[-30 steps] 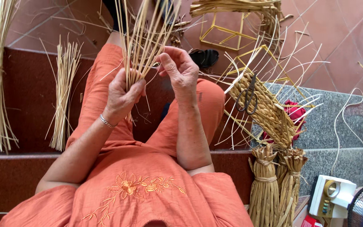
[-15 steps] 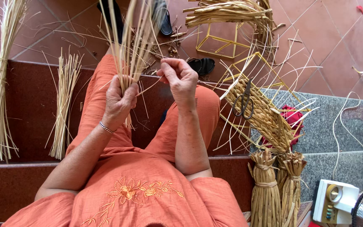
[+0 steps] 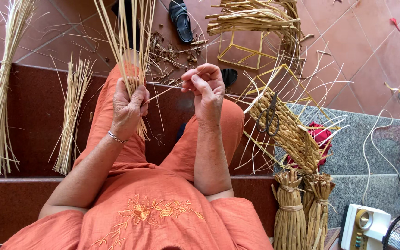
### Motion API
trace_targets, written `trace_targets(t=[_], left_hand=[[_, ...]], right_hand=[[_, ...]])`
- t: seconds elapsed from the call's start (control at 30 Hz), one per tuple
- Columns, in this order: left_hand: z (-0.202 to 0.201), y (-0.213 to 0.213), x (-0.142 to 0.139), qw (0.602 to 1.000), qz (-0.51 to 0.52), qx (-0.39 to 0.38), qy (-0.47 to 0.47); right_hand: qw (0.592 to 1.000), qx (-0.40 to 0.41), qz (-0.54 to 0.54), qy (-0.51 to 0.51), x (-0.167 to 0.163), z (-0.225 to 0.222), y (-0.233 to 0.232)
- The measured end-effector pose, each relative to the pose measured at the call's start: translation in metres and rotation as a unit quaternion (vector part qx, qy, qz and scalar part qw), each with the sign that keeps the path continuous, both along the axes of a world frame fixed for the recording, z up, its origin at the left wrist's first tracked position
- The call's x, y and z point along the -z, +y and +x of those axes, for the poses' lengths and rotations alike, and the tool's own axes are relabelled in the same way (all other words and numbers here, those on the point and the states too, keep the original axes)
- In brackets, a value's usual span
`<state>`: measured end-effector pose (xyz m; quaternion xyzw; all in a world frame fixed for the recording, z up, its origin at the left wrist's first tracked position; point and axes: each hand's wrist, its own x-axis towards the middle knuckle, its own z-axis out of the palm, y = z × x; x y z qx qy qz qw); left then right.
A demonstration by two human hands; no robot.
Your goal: The person sits on the floor and uses shears to trim the ends of a bundle of straw. They repeatedly align the bundle, cut the ends, and place the trimmed pieces aside. The person also ties a bundle of straw with a thin strip.
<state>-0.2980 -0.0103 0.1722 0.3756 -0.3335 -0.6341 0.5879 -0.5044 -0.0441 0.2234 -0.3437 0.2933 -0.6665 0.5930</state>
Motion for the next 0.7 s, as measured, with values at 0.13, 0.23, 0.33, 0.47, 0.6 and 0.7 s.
trace_targets(t=[0.13, 0.23, 0.33, 0.47, 0.6, 0.7], left_hand=[[0.002, -0.004, 0.006, 1.0, -0.003, -0.01, -0.023], [0.006, -0.007, 0.007, 1.0, -0.003, -0.014, -0.024], [0.013, -0.009, 0.007, 0.998, -0.002, -0.007, -0.055], [0.027, -0.014, 0.009, 0.994, -0.01, -0.019, -0.106], [0.05, -0.018, 0.013, 0.984, -0.002, -0.108, -0.144], [0.073, -0.02, 0.015, 0.981, 0.003, -0.156, -0.112]], right_hand=[[0.997, -0.01, -0.037, -0.073, 0.001, -0.006, -0.004], [0.998, 0.036, -0.026, -0.052, 0.006, -0.012, -0.008], [0.993, 0.116, 0.005, -0.001, 0.01, -0.019, -0.011], [0.974, 0.217, 0.031, 0.05, 0.012, -0.038, -0.016], [0.944, 0.319, 0.022, 0.078, 0.01, -0.067, -0.016], [0.92, 0.387, -0.009, 0.063, 0.009, -0.087, -0.015]])
